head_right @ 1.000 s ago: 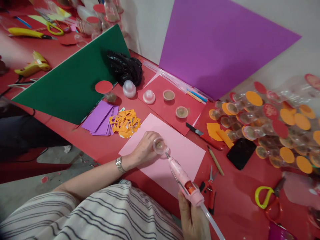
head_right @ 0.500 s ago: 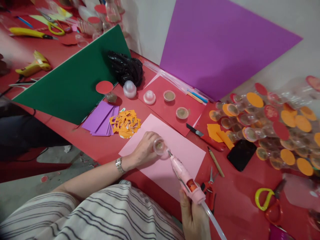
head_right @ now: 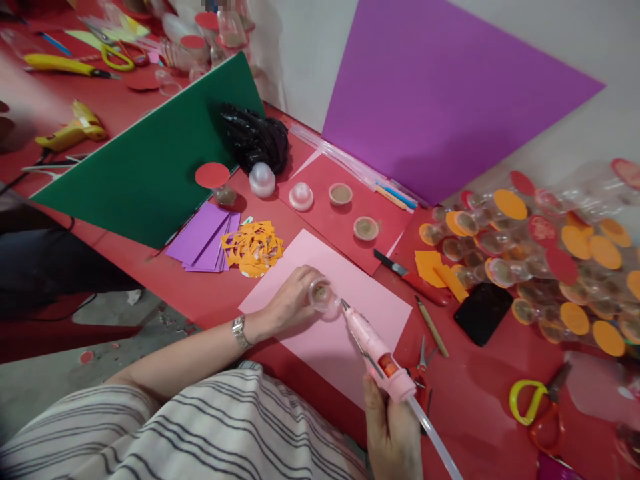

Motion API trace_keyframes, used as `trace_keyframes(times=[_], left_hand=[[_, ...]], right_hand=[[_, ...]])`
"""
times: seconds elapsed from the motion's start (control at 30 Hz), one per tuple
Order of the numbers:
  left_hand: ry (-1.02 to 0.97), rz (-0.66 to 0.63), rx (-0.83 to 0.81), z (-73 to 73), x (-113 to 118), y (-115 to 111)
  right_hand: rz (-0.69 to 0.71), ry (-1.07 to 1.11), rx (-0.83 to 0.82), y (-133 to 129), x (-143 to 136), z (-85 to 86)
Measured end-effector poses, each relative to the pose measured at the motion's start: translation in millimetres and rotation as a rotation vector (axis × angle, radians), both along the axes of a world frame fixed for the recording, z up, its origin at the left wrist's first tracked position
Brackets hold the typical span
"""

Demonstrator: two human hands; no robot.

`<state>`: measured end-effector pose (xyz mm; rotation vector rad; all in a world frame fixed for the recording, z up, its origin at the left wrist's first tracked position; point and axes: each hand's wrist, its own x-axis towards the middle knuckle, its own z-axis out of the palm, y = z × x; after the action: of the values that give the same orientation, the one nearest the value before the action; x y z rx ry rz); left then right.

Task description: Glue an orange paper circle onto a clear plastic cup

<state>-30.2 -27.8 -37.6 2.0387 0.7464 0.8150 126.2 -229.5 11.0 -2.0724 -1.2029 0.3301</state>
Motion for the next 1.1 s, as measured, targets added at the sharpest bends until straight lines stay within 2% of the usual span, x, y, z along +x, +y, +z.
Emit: trace_keyframes(times=[0.27,0.4,0.53,0.73,0.97,1.1], left_hand=[[-0.019,-0.013,-0.001,-2.3,-1,0],[-0.037,-0.005,-0.004,-6.1,0,0],[-0.088,0.007,0.019,-10.0,1,0],[-0.084,-0.006,-0.011,-10.5,0,-1],[-0.075,-0.053,0.012,-7.0,-2,0],[-0.041,-0.040,0.019,-6.7,-1,0]], right_hand=[[0.007,-0.009,0.016,-1,1,-1.4],[0.050,-0.020,-0.052,-12,1,-2.9],[0.005,-0.047,-0.029,-22,0,-7.4],[0.048,-0.017,-0.046,-17,4,-10.8],[0.017,0.188,-0.107,-22,16,-11.4],[-0.023,0.227,-0.126,-24,15,-10.6]])
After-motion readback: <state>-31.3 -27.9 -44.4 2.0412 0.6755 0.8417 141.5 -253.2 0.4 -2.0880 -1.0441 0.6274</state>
